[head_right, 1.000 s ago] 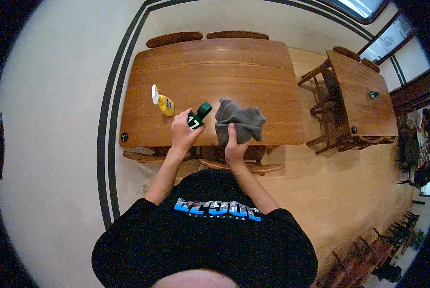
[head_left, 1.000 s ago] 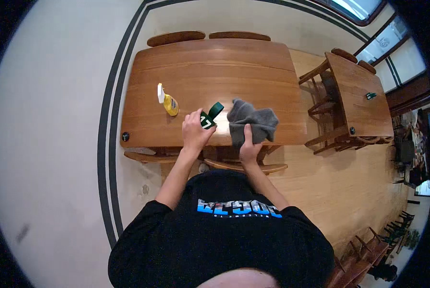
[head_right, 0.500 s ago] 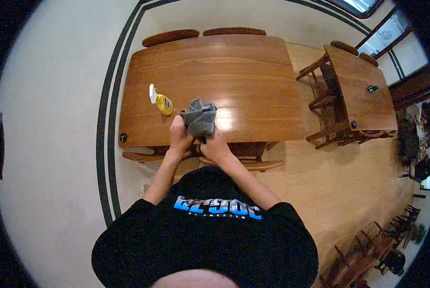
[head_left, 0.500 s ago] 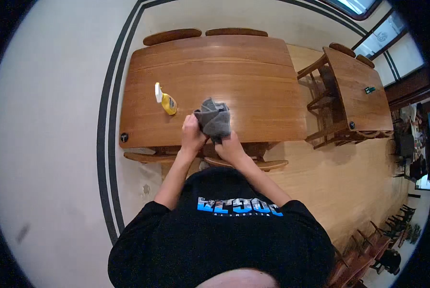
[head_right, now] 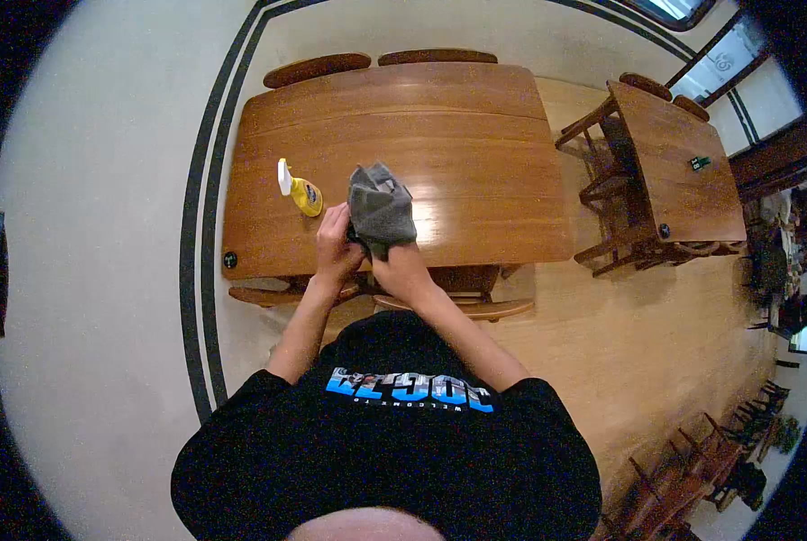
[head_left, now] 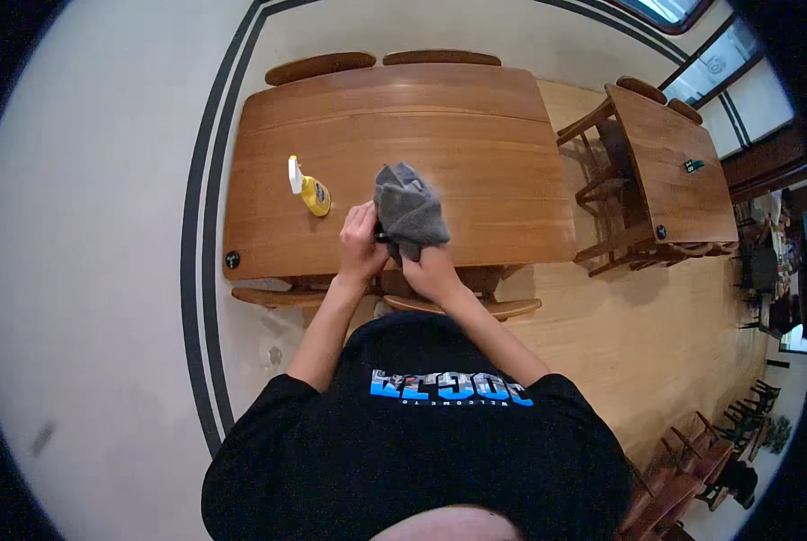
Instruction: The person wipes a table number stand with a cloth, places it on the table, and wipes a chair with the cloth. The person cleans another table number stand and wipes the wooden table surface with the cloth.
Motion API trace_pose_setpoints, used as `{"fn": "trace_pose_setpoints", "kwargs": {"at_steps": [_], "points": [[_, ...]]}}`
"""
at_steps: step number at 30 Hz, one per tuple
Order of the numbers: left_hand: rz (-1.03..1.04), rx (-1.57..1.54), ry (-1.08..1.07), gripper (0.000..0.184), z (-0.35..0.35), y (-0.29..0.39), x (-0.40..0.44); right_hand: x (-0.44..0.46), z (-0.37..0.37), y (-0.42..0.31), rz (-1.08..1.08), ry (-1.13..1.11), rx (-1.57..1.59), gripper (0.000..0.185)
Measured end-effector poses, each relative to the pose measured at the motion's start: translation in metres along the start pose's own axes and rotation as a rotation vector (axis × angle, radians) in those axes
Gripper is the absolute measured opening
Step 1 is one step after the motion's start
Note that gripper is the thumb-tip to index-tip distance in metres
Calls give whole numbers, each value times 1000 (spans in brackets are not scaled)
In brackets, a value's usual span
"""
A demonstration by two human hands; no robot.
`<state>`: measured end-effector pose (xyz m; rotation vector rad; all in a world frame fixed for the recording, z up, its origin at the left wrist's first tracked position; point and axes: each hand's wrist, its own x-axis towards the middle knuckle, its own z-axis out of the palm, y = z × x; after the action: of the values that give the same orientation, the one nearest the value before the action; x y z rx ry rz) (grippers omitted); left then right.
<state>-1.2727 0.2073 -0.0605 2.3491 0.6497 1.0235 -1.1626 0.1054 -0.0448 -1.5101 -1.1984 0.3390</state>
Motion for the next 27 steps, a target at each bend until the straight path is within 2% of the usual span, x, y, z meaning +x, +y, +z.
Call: {"fn": "trace_pose_setpoints", "kwargs": {"at_steps": [2,7,8,9,11,12,16,21,27], "points": [[-11,-9,-18,58,4,-2,-8,-3,-2,0,-61,18,-24,33],[7,-112,-117,59,6,-12,-12,26,-16,10,481,174,580,35],[-68,-168,-113,59,1,-10,-9,32,-19,10,583,202,703,35],[-145,-224,-107,59,-4,-5,-5,36,-35,-17,613,324,808,34],[-313,-338,-92,60,-11,5,-4,29,-64,-11,608,421,781,34],[-321,-335,-87,60,-15,5,-5,26,-78,-4,572,424,812,35],[-304,-738,-269,65,-25,-2,-3,21,-112,41,480,365,866,33],[-395,-977,-402,65,-21,2,6,8,-98,51,531,209,781,34],[-531,-997,-398,62,-16,8,9,16,-79,23,544,122,700,35]]}}
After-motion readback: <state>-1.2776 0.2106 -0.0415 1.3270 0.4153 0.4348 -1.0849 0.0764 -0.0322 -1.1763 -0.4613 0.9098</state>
